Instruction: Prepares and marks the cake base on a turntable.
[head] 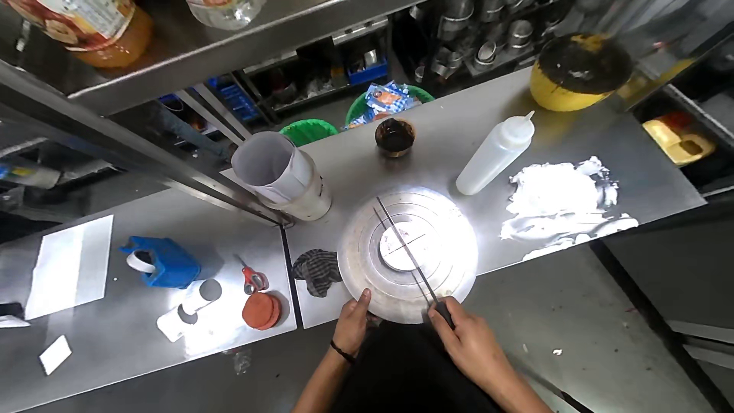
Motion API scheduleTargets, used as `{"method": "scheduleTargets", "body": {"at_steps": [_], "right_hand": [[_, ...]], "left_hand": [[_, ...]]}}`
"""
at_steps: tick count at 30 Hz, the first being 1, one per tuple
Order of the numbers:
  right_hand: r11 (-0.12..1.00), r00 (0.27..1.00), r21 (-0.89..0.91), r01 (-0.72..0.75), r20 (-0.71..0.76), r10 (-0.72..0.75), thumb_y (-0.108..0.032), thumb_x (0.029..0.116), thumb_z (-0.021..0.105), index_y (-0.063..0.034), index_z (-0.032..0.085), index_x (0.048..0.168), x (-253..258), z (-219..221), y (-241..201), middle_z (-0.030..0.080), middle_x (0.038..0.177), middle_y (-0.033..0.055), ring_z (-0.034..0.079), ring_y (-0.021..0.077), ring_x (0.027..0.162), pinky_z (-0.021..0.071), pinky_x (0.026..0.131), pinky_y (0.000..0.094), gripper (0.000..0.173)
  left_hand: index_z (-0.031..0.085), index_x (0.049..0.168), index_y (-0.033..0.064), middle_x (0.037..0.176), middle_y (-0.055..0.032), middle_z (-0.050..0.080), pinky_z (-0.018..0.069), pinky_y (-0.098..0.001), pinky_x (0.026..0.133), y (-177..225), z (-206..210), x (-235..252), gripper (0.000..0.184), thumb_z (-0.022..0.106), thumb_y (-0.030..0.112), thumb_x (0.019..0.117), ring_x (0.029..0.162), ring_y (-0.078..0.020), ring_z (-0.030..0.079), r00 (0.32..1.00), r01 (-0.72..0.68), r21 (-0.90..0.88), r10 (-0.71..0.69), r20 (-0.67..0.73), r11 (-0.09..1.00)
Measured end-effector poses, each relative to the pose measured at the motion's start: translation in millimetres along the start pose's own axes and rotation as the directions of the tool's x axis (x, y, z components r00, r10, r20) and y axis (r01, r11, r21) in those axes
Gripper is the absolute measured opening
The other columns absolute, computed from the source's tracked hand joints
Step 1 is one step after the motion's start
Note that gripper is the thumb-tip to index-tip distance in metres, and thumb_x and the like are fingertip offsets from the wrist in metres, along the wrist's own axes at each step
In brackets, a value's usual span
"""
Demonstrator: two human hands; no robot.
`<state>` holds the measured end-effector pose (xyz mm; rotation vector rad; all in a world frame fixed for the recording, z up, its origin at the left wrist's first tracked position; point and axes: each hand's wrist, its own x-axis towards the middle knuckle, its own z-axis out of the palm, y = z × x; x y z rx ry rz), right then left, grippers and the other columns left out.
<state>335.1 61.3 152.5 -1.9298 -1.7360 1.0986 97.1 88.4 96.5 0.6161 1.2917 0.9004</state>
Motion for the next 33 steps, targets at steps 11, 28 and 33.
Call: {"method": "scheduleTargets", "body": {"at_steps": [11, 28, 33], "right_hand": [[1.000, 1.000, -0.020, -0.021, 0.005, 0.022, -0.051, 0.1043, 0.042, -0.0190, 0.066, 0.108, -0.3, -1.0, -3.7, 0.058, 0.066, -0.0037, 0.059, 0.0133, 0.058, 0.0514, 0.055, 0.0373, 0.040], [0.988, 0.993, -0.138, -0.070, 0.085, 0.082, -0.050, 0.1054, 0.038, -0.0160, 0.063, 0.114, -3.5, -9.4, -13.9, 0.060, 0.071, 0.0018, 0.063, 0.0207, 0.064, 0.0527, 0.059, 0.0438, 0.043], [0.999, 1.000, 0.043, -0.006, 0.012, 0.006, -0.050, 0.1053, 0.043, -0.0175, 0.066, 0.114, -12.6, -14.7, -11.2, 0.062, 0.070, -0.0034, 0.062, 0.0125, 0.058, 0.0557, 0.055, 0.0366, 0.041]], "left_hand": [[0.069, 0.105, -0.0043, 0.092, -0.0150, 0.073, 0.0603, -0.0322, 0.076, -1.0, -3.4, 2.7, 0.043, 0.041, 0.028, 0.1108, 0.080, -0.0188, 0.072, 1.000, 0.015, 0.020, -0.015, -0.003, 1.000], [0.068, 0.106, -0.0047, 0.095, -0.0157, 0.074, 0.0610, -0.0345, 0.078, -1.8, -4.9, 3.5, 0.042, 0.041, 0.027, 0.1110, 0.084, -0.0201, 0.073, 1.000, 0.021, 0.022, -0.021, 0.008, 1.000], [0.060, 0.124, -0.0035, 0.104, -0.0132, 0.073, 0.0611, -0.0374, 0.085, 2.9, -22.9, 7.0, 0.060, 0.025, 0.044, 0.1104, 0.090, -0.0200, 0.073, 0.987, 0.058, 0.095, -0.072, 0.146, 0.994]]}}
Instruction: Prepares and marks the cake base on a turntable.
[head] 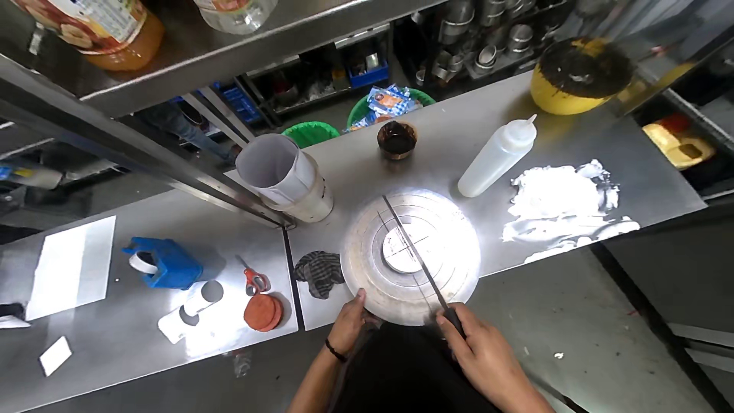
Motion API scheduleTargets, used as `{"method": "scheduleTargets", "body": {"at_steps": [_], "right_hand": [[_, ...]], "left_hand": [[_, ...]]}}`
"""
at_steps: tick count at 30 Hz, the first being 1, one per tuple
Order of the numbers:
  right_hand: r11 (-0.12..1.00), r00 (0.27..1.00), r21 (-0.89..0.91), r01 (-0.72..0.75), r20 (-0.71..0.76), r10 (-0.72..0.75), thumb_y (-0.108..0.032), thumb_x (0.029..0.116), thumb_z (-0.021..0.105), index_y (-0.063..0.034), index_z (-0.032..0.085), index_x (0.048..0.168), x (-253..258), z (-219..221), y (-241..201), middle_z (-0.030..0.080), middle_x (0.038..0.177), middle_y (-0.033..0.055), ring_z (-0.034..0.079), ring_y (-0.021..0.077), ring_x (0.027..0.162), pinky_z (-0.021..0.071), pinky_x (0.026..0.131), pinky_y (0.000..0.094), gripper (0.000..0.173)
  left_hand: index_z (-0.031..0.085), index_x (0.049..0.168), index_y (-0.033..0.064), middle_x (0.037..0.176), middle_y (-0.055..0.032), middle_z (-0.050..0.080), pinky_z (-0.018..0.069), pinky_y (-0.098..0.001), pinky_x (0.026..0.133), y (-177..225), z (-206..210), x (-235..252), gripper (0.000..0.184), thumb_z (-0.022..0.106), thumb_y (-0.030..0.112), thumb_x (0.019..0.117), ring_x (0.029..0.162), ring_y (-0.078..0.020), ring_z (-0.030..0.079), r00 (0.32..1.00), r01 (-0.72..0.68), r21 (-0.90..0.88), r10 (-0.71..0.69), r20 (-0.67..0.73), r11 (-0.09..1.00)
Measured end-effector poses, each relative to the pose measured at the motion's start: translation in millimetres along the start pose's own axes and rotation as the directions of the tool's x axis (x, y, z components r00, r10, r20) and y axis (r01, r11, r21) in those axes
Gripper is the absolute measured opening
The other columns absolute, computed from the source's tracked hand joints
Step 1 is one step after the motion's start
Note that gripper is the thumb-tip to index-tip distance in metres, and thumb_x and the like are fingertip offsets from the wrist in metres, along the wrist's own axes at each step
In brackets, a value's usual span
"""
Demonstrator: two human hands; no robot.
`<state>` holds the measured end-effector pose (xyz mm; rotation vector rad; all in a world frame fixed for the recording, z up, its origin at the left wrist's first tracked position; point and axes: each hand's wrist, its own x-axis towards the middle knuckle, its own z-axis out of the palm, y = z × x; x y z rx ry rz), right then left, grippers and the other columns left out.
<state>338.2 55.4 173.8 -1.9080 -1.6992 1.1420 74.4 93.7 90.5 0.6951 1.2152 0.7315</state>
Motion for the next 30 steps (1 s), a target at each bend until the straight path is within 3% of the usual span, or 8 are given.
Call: {"method": "scheduleTargets", "body": {"at_steps": [3, 6, 8, 11, 16, 19, 23, 30], "right_hand": [[0.995, 0.996, 0.086, 0.046, -0.084, -0.038, -0.049, 0.1053, 0.046, -0.0203, 0.066, 0.114, 0.6, -7.4, -1.3, 0.061, 0.067, -0.0064, 0.060, 0.0093, 0.053, 0.0540, 0.049, 0.0333, 0.036], [0.985, 0.989, 0.125, 0.120, -0.106, -0.107, -0.046, 0.1056, 0.047, -0.0211, 0.066, 0.115, 6.7, -10.5, -4.5, 0.061, 0.068, -0.0074, 0.059, 0.0075, 0.053, 0.0533, 0.048, 0.0309, 0.033], [0.977, 0.984, 0.120, 0.175, -0.050, -0.170, -0.046, 0.1060, 0.048, -0.0194, 0.066, 0.115, 13.3, -8.1, -10.3, 0.063, 0.070, -0.0059, 0.061, 0.0085, 0.056, 0.0553, 0.051, 0.0316, 0.034], [0.973, 0.968, 0.028, 0.230, 0.099, -0.232, -0.048, 0.1063, 0.046, -0.0173, 0.067, 0.117, 23.0, -2.2, -24.1, 0.064, 0.074, -0.0004, 0.062, 0.0144, 0.062, 0.0549, 0.058, 0.0385, 0.039], [0.961, 0.870, -0.063, 0.268, 0.444, -0.213, -0.051, 0.1069, 0.039, -0.0125, 0.063, 0.122, 45.8, 6.7, -56.7, 0.066, 0.085, 0.0096, 0.067, 0.0275, 0.080, 0.0545, 0.073, 0.0501, 0.048], [0.952, 0.772, -0.081, 0.297, 0.607, -0.189, -0.051, 0.1076, 0.038, -0.0080, 0.061, 0.118, 60.2, 15.3, -78.8, 0.065, 0.088, 0.0137, 0.067, 0.0320, 0.085, 0.0533, 0.076, 0.0534, 0.050], [0.928, 0.624, -0.073, 0.365, 0.759, -0.185, -0.045, 0.1091, 0.037, -0.0022, 0.059, 0.119, 70.6, 29.6, -99.6, 0.065, 0.095, 0.0196, 0.067, 0.0374, 0.092, 0.0524, 0.081, 0.0585, 0.050], [0.970, 0.510, -0.040, 0.240, 0.855, -0.091, -0.051, 0.1090, 0.038, -0.0072, 0.057, 0.119, 70.6, -32.4, -78.3, 0.063, 0.078, 0.0111, 0.064, 0.0250, 0.060, 0.0562, 0.059, 0.0457, 0.049]], "left_hand": [[0.061, 0.128, -0.0019, 0.108, -0.0122, 0.072, 0.0587, -0.0417, 0.087, 9.0, -41.3, 9.2, 0.074, 0.013, 0.051, 0.1092, 0.096, -0.0210, 0.071, 0.982, -0.010, 0.282, 0.062, -0.178, 0.959], [0.050, 0.145, 0.0037, 0.132, -0.0229, 0.061, 0.0491, -0.0594, 0.100, 12.7, -92.4, 36.5, 0.052, 0.048, 0.039, 0.1077, 0.117, -0.0386, 0.062, 0.829, 0.092, 0.581, 0.261, -0.495, 0.809], [0.047, 0.150, 0.0051, 0.143, -0.0315, 0.050, 0.0432, -0.0671, 0.104, 3.7, -117.3, 62.0, 0.073, 0.071, 0.046, 0.0940, 0.127, -0.0505, 0.053, 0.791, 0.260, 0.700, 0.269, -0.549, 0.664], [0.060, 0.138, 0.0042, 0.136, -0.0303, 0.056, 0.0459, -0.0654, 0.103, -3.4, -122.1, 81.3, 0.064, 0.071, 0.049, 0.0938, 0.124, -0.0481, 0.057, 0.806, 0.400, 0.759, 0.197, -0.559, 0.514], [0.047, 0.145, 0.0030, 0.128, -0.0161, 0.064, 0.0551, -0.0441, 0.094, -13.8, -96.3, 32.6, 0.042, 0.051, 0.022, 0.1078, 0.111, -0.0244, 0.065, 0.840, -0.153, -0.037, 0.110, -0.532, 0.988], [0.043, 0.139, 0.0040, 0.118, -0.0165, 0.067, 0.0593, -0.0461, 0.092, -11.3, -60.4, -24.5, 0.044, 0.057, 0.026, 0.1035, 0.104, -0.0268, 0.069, 0.912, -0.368, -0.551, 0.176, -0.370, 0.749], [0.057, 0.124, 0.0016, 0.108, -0.0183, 0.072, 0.0615, -0.0470, 0.088, -0.3, -13.4, -57.3, 0.053, 0.085, 0.023, 0.0834, 0.098, -0.0282, 0.073, 0.910, -0.414, -0.698, 0.243, -0.336, 0.585], [0.054, 0.120, 0.0104, 0.101, -0.0094, 0.070, 0.0618, -0.0433, 0.082, 41.4, 5.2, -37.1, 0.023, 0.038, 0.022, 0.1092, 0.091, -0.0213, 0.072, 0.767, -0.613, -0.645, 0.149, -0.624, 0.456]]}}
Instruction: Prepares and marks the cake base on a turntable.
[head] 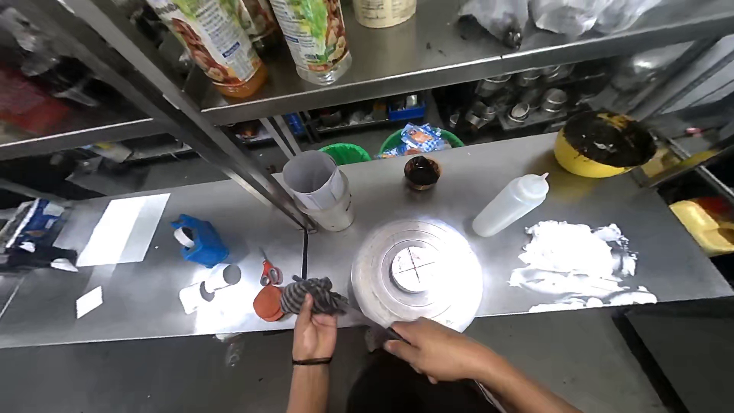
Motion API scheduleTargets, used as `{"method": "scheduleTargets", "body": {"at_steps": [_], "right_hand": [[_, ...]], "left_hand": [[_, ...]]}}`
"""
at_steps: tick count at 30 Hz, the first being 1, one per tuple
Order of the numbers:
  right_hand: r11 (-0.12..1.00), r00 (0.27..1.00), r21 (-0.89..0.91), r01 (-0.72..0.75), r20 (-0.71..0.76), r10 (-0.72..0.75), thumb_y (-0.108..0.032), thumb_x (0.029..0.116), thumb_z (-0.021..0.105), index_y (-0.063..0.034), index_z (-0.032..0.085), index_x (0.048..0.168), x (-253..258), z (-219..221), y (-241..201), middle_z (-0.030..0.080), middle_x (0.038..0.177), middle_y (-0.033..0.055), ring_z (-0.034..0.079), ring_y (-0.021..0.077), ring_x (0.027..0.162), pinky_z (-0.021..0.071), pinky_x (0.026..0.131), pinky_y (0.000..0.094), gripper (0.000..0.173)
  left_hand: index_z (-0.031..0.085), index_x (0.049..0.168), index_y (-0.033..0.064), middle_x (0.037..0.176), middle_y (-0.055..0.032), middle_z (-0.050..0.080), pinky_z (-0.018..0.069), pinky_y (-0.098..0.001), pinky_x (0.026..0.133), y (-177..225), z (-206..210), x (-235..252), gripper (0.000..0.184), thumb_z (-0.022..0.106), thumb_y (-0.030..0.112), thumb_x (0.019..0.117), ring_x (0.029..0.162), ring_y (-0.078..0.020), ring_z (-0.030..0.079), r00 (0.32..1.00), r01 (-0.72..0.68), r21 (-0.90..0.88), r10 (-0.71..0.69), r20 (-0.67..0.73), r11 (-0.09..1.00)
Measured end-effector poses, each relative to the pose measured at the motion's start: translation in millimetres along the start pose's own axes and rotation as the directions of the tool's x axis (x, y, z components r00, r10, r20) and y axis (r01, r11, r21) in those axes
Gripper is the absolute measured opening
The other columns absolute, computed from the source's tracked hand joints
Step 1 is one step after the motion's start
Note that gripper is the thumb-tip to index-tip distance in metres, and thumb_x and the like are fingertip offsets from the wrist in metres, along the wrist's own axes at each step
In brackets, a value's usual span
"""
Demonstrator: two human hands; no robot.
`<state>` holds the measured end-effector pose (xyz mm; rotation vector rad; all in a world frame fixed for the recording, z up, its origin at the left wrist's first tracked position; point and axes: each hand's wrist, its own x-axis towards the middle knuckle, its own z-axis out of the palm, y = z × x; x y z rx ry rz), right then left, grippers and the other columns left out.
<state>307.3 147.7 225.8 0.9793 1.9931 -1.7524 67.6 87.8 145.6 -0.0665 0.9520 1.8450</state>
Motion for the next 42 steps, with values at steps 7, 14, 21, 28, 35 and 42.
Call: {"method": "scheduleTargets", "body": {"at_steps": [7, 14, 21, 28, 35, 42], "right_hand": [[0.997, 0.941, -0.001, 0.082, -0.331, -0.077, -0.053, 0.1042, 0.050, -0.0139, 0.064, 0.114, -80.5, -1.9, 92.5, 0.062, 0.074, 0.0051, 0.062, 0.0194, 0.060, 0.0549, 0.057, 0.0426, 0.043], [0.992, 0.764, -0.124, 0.008, -0.639, -0.086, -0.046, 0.1063, 0.049, -0.0157, 0.064, 0.121, -85.9, 12.0, 119.7, 0.067, 0.078, 0.0027, 0.067, 0.0177, 0.063, 0.0596, 0.059, 0.0413, 0.037], [0.957, 0.764, -0.260, -0.125, -0.641, -0.074, -0.049, 0.1061, 0.043, -0.0135, 0.064, 0.118, -72.4, 16.1, 120.9, 0.066, 0.077, 0.0061, 0.066, 0.0248, 0.067, 0.0556, 0.060, 0.0476, 0.043], [0.915, 0.747, -0.355, -0.189, -0.657, -0.100, -0.054, 0.1050, 0.040, -0.0132, 0.067, 0.112, -64.3, 14.6, 118.9, 0.066, 0.073, 0.0054, 0.068, 0.0253, 0.065, 0.0559, 0.057, 0.0475, 0.049], [0.908, 0.748, -0.357, -0.218, -0.659, -0.080, -0.054, 0.1052, 0.039, -0.0130, 0.066, 0.108, -55.8, 17.0, 115.2, 0.064, 0.070, 0.0049, 0.067, 0.0248, 0.064, 0.0552, 0.056, 0.0470, 0.050], [0.908, 0.746, -0.342, -0.243, -0.664, -0.051, -0.055, 0.1054, 0.038, -0.0132, 0.065, 0.108, -51.1, 24.0, 110.5, 0.065, 0.072, 0.0058, 0.068, 0.0254, 0.066, 0.0555, 0.058, 0.0468, 0.050]], "left_hand": [[0.041, 0.151, 0.0072, 0.145, -0.0148, 0.054, 0.0454, -0.0494, 0.107, -14.8, -25.0, 39.4, 0.055, 0.058, 0.031, 0.1045, 0.131, -0.0266, 0.053, 0.989, 0.084, 0.732, 0.033, -0.144, 0.676], [0.035, 0.158, 0.0053, 0.163, -0.0154, 0.034, 0.0295, -0.0595, 0.120, -99.6, -5.5, -25.1, 0.079, 0.057, 0.050, 0.0964, 0.149, -0.0357, 0.032, 0.847, -0.462, 0.885, 0.266, 0.461, -0.061], [0.047, 0.149, 0.0040, 0.152, -0.0161, 0.048, 0.0343, -0.0549, 0.118, -100.8, 22.3, -32.6, 0.074, 0.066, 0.048, 0.0919, 0.145, -0.0328, 0.039, 0.661, -0.642, 0.741, 0.346, 0.665, -0.197], [0.058, 0.139, 0.0092, 0.137, -0.0088, 0.058, 0.0449, -0.0470, 0.109, -129.8, 28.1, -28.7, 0.067, 0.076, 0.048, 0.0868, 0.129, -0.0261, 0.052, 0.718, -0.605, 0.789, 0.357, 0.598, -0.105], [0.059, 0.136, 0.0105, 0.133, -0.0062, 0.061, 0.0445, -0.0445, 0.110, -119.5, 24.3, -14.6, 0.071, 0.078, 0.054, 0.0830, 0.128, -0.0242, 0.054, 0.683, -0.631, 0.755, 0.333, 0.650, -0.178], [0.060, 0.136, 0.0127, 0.133, -0.0047, 0.062, 0.0449, -0.0445, 0.109, -120.1, 23.1, -15.7, 0.068, 0.077, 0.054, 0.0842, 0.127, -0.0234, 0.054, 0.689, -0.626, 0.753, 0.308, 0.656, -0.204]]}}
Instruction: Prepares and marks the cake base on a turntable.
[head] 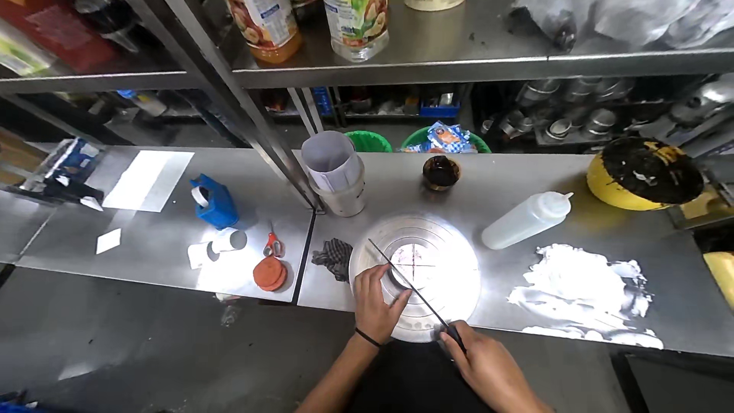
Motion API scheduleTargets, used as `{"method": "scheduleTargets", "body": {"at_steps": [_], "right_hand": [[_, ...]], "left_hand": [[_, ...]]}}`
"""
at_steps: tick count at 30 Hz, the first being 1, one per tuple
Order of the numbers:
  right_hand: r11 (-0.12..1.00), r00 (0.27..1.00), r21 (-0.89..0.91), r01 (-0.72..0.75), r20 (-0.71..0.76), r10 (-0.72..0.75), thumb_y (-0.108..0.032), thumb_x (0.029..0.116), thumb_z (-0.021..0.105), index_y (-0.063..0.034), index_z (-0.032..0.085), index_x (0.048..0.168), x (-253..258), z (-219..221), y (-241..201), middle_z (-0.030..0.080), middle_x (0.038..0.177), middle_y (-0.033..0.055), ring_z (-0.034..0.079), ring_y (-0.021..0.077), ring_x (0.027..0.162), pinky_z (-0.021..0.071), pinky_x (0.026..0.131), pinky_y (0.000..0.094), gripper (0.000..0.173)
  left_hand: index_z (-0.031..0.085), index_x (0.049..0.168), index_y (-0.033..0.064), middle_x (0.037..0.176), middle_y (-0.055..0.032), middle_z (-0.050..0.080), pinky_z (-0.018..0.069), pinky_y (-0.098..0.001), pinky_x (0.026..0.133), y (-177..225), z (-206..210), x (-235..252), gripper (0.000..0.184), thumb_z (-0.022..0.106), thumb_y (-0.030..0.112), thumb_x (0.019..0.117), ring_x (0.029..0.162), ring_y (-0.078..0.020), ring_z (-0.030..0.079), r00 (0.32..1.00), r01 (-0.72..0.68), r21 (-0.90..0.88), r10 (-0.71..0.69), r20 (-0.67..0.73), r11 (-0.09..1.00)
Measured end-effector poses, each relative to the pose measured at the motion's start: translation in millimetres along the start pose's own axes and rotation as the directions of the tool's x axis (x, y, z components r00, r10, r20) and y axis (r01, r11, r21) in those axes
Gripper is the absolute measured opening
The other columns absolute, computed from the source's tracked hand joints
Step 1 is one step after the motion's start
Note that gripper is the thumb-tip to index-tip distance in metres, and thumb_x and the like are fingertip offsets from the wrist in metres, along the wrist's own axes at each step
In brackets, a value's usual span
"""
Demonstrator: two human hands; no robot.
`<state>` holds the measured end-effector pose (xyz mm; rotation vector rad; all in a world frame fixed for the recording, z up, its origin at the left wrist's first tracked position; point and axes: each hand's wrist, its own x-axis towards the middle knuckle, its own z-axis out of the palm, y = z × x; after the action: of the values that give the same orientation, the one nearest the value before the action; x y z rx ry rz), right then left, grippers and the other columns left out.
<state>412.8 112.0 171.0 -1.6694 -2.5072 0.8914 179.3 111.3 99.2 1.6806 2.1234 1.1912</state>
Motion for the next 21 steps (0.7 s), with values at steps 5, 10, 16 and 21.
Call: {"method": "scheduleTargets", "body": {"at_steps": [5, 10, 16, 21], "right_hand": [[1.000, 1.000, -0.026, -0.009, -0.018, 0.009, -0.054, 0.1053, 0.038, -0.0130, 0.066, 0.107, 0.5, 2.0, -2.5, 0.064, 0.071, 0.0053, 0.068, 0.0254, 0.065, 0.0554, 0.056, 0.0467, 0.050], [1.000, 1.000, -0.017, -0.009, -0.027, 0.009, -0.054, 0.1050, 0.038, -0.0129, 0.066, 0.105, 0.7, 5.1, -3.0, 0.064, 0.070, 0.0047, 0.067, 0.0245, 0.064, 0.0549, 0.056, 0.0458, 0.049], [1.000, 1.000, 0.005, -0.017, -0.023, 0.018, -0.054, 0.1047, 0.039, -0.0132, 0.066, 0.105, 0.1, 8.3, -2.5, 0.064, 0.071, 0.0046, 0.067, 0.0232, 0.064, 0.0549, 0.056, 0.0448, 0.049], [0.998, 1.000, 0.058, -0.023, -0.005, 0.024, -0.053, 0.1038, 0.042, -0.0129, 0.066, 0.105, -1.9, 8.1, 2.5, 0.064, 0.072, 0.0045, 0.066, 0.0226, 0.065, 0.0550, 0.058, 0.0445, 0.047]], "left_hand": [[0.060, 0.135, 0.0114, 0.132, -0.0061, 0.062, 0.0450, -0.0465, 0.109, -1.9, 0.0, 1.9, 0.066, 0.075, 0.053, 0.0864, 0.126, -0.0256, 0.055, 0.999, -0.037, 0.010, 0.037, 0.001, 0.999], [0.061, 0.134, 0.0121, 0.132, -0.0050, 0.062, 0.0446, -0.0451, 0.109, -4.3, 0.2, 3.3, 0.064, 0.075, 0.054, 0.0868, 0.126, -0.0238, 0.055, 0.999, -0.043, 0.009, 0.043, 0.000, 0.999], [0.062, 0.133, 0.0130, 0.131, -0.0046, 0.063, 0.0450, -0.0445, 0.109, -4.8, 0.0, 2.5, 0.063, 0.074, 0.054, 0.0869, 0.126, -0.0234, 0.055, 0.999, -0.046, 0.010, 0.046, -0.001, 0.999], [0.063, 0.130, 0.0128, 0.130, -0.0038, 0.063, 0.0456, -0.0436, 0.108, -3.8, 0.0, 3.6, 0.061, 0.075, 0.053, 0.0871, 0.125, -0.0223, 0.055, 0.999, -0.042, 0.004, 0.042, -0.005, 0.999]]}}
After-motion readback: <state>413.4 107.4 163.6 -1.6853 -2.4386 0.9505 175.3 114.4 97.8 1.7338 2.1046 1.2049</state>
